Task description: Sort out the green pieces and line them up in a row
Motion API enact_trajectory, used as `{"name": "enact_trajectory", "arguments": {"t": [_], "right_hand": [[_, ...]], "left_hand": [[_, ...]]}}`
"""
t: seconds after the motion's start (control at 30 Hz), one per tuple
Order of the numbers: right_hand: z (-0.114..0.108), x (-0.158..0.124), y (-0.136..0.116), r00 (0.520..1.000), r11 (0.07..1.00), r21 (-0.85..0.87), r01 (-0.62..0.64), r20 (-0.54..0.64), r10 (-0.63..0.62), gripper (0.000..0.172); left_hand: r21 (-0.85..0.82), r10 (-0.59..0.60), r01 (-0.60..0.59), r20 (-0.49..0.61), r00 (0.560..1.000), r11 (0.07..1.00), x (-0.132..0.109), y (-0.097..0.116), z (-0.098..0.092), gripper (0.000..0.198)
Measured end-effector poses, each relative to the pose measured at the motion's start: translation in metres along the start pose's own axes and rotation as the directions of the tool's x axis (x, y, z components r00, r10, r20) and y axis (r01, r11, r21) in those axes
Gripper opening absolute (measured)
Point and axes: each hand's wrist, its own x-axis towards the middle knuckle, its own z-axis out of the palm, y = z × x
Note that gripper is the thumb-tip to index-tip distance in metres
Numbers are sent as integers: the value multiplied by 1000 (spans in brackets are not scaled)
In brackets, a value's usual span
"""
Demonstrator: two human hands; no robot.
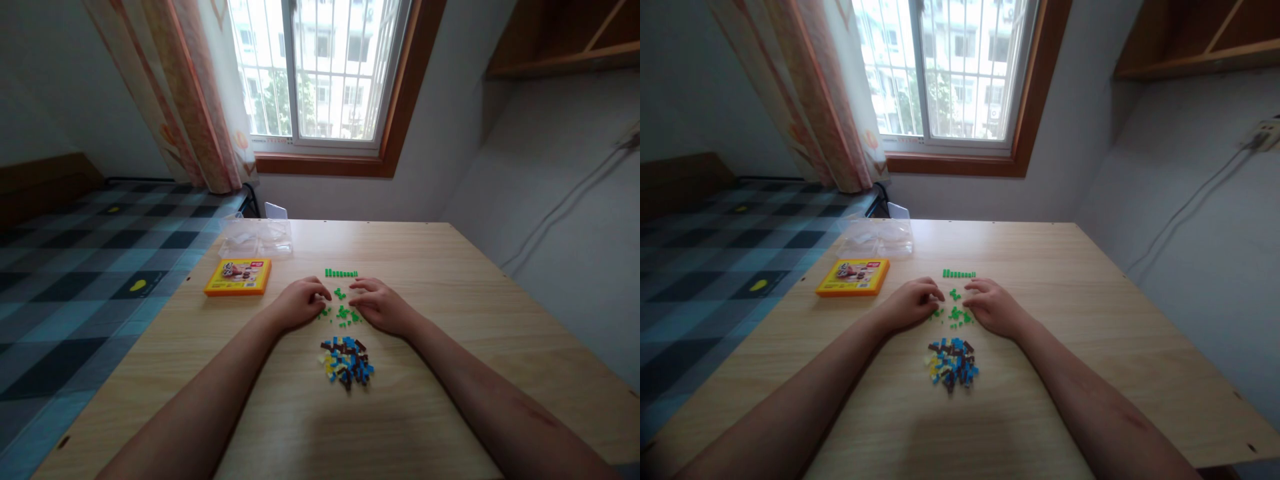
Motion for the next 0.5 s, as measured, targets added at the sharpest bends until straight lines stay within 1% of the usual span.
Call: {"name": "enact_trajectory", "arguments": {"t": [0.07, 0.13, 0.23, 0.3, 0.4, 0.5], "right_hand": [[0, 1, -1, 1000, 1000, -11, 11, 12, -11, 19], [0, 2, -3, 999, 998, -50, 32, 30, -31, 21], [1, 2, -7, 998, 989, -138, 50, 52, -44, 25], [1, 2, -9, 998, 985, -163, 51, 56, -42, 26], [2, 2, -10, 997, 986, -152, 62, 47, -56, 24], [2, 3, -6, 999, 988, -148, 47, -11, -50, 21]], "left_hand": [[24, -13, 12, 20, 1000, 1000, 0, 2, 1, 16], [59, -4, 2, 35, 999, 998, -1, 4, 3, 15], [119, 44, -49, 49, 998, 992, -2, 6, 6, 17], [140, 73, -80, 52, 996, 987, -2, 5, 8, 18], [131, 103, -108, 49, 994, 985, -3, 3, 10, 19], [81, 108, -111, 45, 993, 990, -3, 0, 11, 19]]}}
